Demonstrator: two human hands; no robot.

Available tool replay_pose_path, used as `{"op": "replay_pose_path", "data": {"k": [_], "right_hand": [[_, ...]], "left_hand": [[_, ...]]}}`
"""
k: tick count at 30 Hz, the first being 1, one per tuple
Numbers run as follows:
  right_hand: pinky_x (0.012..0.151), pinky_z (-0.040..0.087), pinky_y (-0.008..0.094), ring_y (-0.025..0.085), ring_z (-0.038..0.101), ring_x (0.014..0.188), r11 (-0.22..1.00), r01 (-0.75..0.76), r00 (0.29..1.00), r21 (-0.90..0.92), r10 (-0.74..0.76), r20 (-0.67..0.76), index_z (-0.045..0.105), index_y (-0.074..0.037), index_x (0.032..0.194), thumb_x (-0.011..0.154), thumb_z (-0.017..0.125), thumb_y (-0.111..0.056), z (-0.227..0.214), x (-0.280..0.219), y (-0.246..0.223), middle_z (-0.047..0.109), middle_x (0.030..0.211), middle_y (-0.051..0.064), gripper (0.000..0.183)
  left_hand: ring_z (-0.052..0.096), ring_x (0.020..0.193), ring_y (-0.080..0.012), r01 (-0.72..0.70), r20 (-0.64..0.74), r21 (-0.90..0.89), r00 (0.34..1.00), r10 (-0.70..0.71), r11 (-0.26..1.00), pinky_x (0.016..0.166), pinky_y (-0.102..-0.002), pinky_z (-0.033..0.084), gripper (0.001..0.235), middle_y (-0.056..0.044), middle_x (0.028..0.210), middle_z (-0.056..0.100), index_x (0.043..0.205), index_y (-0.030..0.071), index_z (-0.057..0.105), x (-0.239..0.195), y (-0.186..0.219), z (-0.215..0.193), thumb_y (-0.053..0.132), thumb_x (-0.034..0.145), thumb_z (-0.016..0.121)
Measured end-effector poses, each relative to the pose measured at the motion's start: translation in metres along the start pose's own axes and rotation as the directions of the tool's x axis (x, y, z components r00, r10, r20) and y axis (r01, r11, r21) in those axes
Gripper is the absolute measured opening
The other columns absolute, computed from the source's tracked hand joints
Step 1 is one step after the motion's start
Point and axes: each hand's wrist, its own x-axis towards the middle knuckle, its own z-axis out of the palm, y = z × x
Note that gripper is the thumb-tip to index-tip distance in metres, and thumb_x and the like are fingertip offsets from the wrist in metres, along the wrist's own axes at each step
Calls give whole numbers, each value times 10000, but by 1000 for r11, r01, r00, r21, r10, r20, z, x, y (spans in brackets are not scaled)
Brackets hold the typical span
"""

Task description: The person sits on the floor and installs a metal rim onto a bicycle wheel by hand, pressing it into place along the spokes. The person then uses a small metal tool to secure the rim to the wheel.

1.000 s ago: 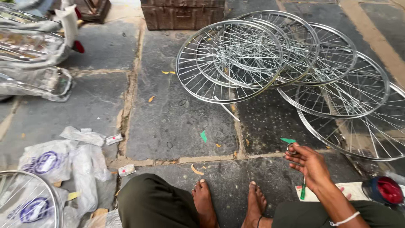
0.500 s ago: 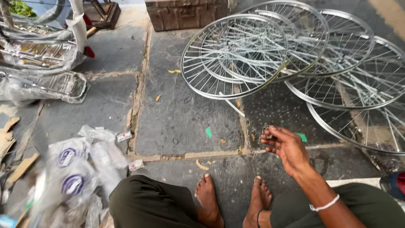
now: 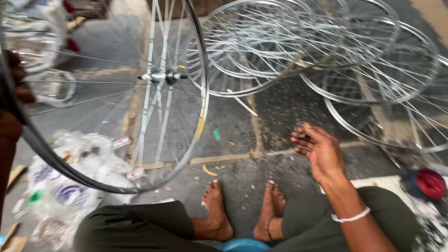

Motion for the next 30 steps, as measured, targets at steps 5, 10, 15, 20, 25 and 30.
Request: {"op": "replay_pose_path", "data": {"k": [5,10,15,20,25,30], "right_hand": [[769,536,325,183,710,923,1000,5,1000,5,-5,6,690,-81,1007,979,619,-282,-2,2,-4,740,986,84,215],[768,541,321,173,713,910,999,38,999,-31,-38,7,688,-71,994,984,631,-278,0,2,-6,740,977,85,214],[709,524,288,127,707,862,988,96,995,-117,-97,-7,705,-81,1001,965,657,-275,-2,17,22,738,933,36,204],[644,483,275,109,658,793,974,46,999,-221,-51,-18,690,-74,952,972,696,-278,-4,27,74,702,864,14,205],[615,517,257,96,687,767,979,-125,989,-160,110,-100,696,-111,905,927,701,-290,-13,17,102,716,842,-4,181],[568,491,252,98,676,727,991,-76,991,-112,62,-121,686,-106,879,929,706,-295,-16,12,126,705,804,16,197]], "left_hand": [[587,581,-165,120,-12,2,993,-120,993,565,-310,533,206,-77,813,599,995,-5,625,35,40,-23,190,1029,567],[564,571,-156,162,129,2,978,-161,987,548,-303,497,238,-76,785,589,1038,-31,663,9,9,-5,192,1027,581],[576,619,-120,84,178,32,980,-88,996,575,-276,458,316,-42,796,615,1056,-14,666,-13,7,18,286,1070,570],[594,628,-118,41,204,-62,979,-28,997,601,-267,508,321,-40,792,628,1041,0,674,-21,-2,30,299,1078,564],[493,723,-87,-65,170,-40,983,71,997,651,-279,400,331,8,807,584,1025,-12,702,-37,-3,48,298,1069,595],[454,776,-61,-147,120,13,982,144,989,659,-289,388,310,26,804,561,981,-20,671,-79,13,65,270,1049,586]]}}
